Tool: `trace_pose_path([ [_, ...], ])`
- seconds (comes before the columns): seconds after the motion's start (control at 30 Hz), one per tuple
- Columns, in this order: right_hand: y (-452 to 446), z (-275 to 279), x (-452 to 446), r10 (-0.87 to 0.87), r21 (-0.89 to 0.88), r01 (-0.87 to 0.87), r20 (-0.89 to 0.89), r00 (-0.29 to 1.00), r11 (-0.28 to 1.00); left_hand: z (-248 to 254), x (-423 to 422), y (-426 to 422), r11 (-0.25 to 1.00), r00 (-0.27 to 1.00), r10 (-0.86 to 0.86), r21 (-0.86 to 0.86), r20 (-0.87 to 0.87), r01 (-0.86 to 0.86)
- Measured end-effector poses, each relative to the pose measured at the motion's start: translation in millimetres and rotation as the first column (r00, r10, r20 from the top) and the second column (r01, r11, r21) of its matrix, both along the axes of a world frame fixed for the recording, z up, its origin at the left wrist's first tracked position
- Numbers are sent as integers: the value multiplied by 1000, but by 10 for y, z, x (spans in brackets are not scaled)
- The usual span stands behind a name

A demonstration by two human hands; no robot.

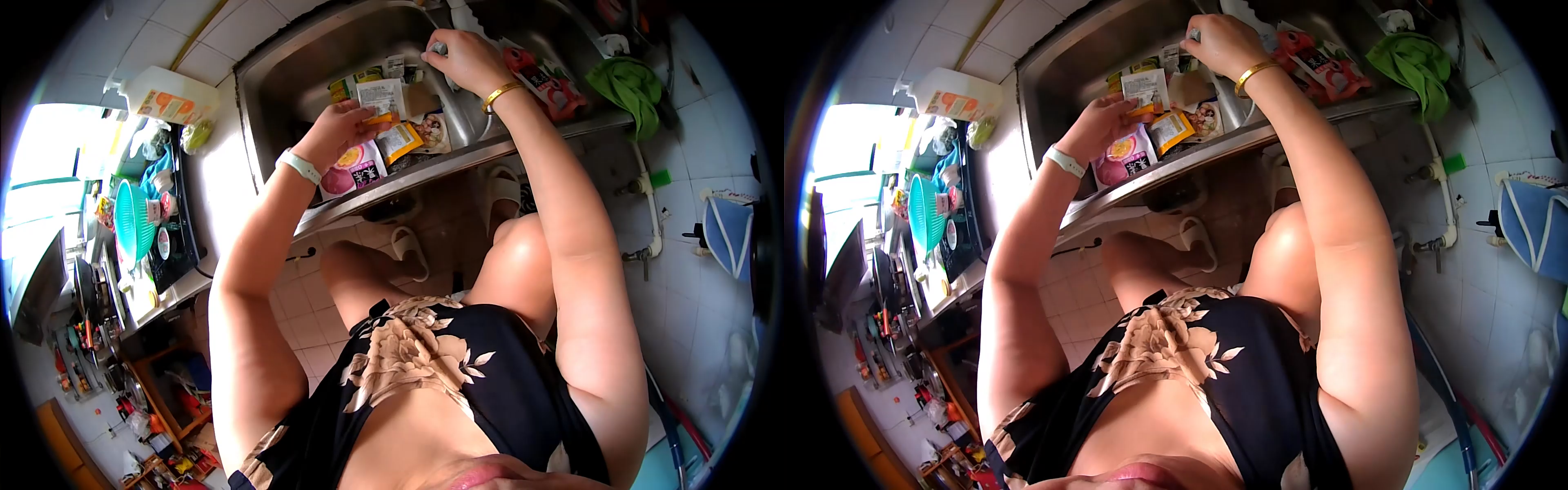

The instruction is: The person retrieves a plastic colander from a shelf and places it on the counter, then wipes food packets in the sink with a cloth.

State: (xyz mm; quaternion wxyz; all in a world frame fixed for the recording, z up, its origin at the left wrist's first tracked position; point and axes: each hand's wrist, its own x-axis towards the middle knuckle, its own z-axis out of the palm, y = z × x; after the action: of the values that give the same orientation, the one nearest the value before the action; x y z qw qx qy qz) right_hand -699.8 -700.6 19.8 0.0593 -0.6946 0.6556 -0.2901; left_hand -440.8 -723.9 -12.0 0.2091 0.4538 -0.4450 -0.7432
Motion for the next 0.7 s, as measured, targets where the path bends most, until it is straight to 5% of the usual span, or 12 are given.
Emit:
trace_pose_path([
  [0.1,-7,-88,61,42,19,-43,34,999,999,151,151,246,999,995,15,35,-97,-11],
  [0.2,-42,-158,89,94,-6,-94,17,995,996,293,372,502,996,907,20,83,-421,17],
  [0.33,-87,-220,138,135,41,-135,10,991,990,479,489,1041,990,872,121,123,-474,-71],
  [0.47,-96,-290,157,156,47,-155,-20,987,987,386,500,1666,951,892,-26,263,-452,161],
  [0.6,-85,-370,149,175,-10,-175,6,984,984,-497,450,2035,804,917,-74,521,-391,288],
  [0.7,-54,-345,126,180,-4,-180,-17,984,984,-1992,698,1960,765,989,-38,632,-144,122],
])
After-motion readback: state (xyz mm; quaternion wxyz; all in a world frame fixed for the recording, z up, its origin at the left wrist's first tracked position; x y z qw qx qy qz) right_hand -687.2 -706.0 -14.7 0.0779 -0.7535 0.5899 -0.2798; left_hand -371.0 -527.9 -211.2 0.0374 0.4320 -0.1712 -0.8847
